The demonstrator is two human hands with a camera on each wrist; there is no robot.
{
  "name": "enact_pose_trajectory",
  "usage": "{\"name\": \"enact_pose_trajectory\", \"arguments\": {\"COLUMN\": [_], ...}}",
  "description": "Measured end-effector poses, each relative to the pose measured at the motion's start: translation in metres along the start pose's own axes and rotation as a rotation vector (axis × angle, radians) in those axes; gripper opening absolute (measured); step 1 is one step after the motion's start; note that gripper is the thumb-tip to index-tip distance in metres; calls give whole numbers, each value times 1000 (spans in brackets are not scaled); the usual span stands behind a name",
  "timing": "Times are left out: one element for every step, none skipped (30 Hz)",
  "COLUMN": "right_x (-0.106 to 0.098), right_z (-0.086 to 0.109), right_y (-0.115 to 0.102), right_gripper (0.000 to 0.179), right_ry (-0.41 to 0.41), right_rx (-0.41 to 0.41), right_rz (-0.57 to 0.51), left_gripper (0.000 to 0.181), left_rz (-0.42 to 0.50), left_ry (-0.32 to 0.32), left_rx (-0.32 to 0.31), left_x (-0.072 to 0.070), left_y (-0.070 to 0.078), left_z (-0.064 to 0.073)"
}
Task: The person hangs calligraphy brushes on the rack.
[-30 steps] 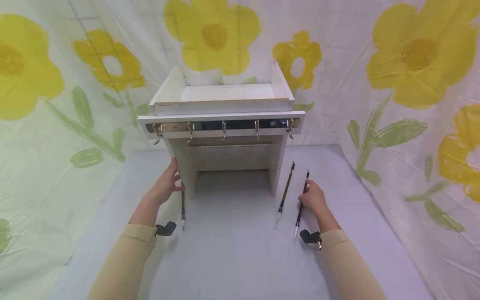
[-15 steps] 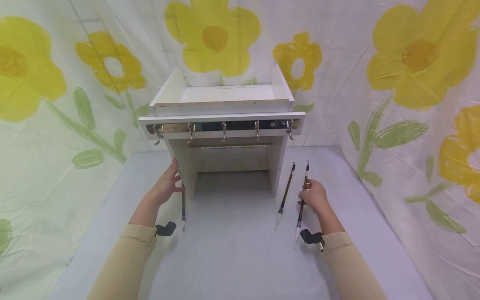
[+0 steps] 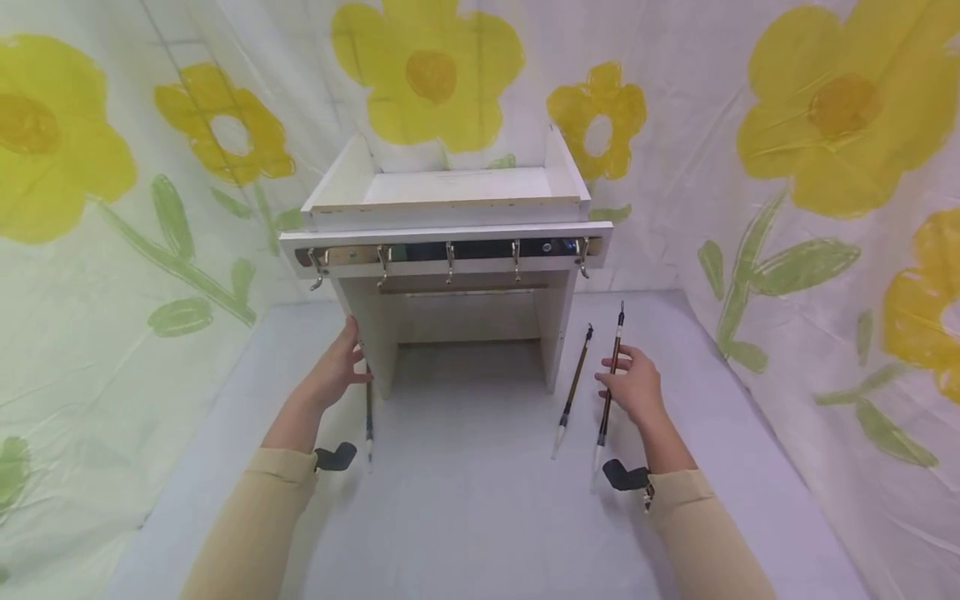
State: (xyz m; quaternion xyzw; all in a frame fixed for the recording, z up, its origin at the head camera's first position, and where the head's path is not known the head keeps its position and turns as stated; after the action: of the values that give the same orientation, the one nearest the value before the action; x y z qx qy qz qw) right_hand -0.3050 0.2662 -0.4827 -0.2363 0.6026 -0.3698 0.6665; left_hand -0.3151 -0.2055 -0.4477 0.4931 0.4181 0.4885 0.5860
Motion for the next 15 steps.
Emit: {"name": "enact_pose_trajectory", "arguments": {"right_x": [-2,-3,-5,-6,-8,-9,-10,-12,-13,-15,-17,-19,-21,-22,-24], "right_z": [1,1,2,3,5,6,7,9,10,12,14,16,18,19,21], "right_y": [-3,-5,-7,-9,-12,-14,-16,-18,-21,-24,-26,-29,-31,-34,-37], "right_gripper": [74,74,74,74,74,73,74,73,73,73,73,73,74,75,75], "right_ry": [8,18,27,36,43,50,57,63,69,74,81,90,99,104,110], "right_rx": [-12,-25,-35,-45,-56,-66,-74,-82,-90,-98,-107,-115,-123,-133,-141], "right_rz": [1,4,4,3,-4,-12,-24,-36,-49,-62,-74,-83,-89,-96,-101], "left_gripper": [78,77,76,75,74,73,72,71,71,70,70,71,71,71,71], "left_rz": [2,2,2,2,2,2,0,-1,-3,-1,0,0,1,1,-1], "left_ry": [-1,-2,-4,-5,-8,-11,-15,-19,-21,-23,-24,-25,-23,-20,-18], "left_rx": [0,-2,-4,-9,-14,-16,-18,-20,-21,-22,-22,-19,-19,-20,-21], "left_x": [0,0,-1,0,0,2,4,6,8,11,13,15,16,17,17], "left_y": [1,1,2,3,5,9,13,16,20,24,27,30,31,31,32], "left_z": [0,0,0,1,2,5,8,11,14,18,21,23,25,26,27]}}
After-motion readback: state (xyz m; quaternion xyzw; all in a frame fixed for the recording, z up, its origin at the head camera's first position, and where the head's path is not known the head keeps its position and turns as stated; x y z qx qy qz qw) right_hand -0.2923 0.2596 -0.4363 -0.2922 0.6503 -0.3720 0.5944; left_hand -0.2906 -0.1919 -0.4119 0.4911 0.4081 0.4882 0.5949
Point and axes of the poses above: each hand's wrist, its own z-axis away from the middle knuckle, its own x-axis out of the palm, y = z × x, the point moved 8 cm from there along -z, towards the middle knuckle, and after that the axes turned 15 degrees about z, right-handed, at the moved point
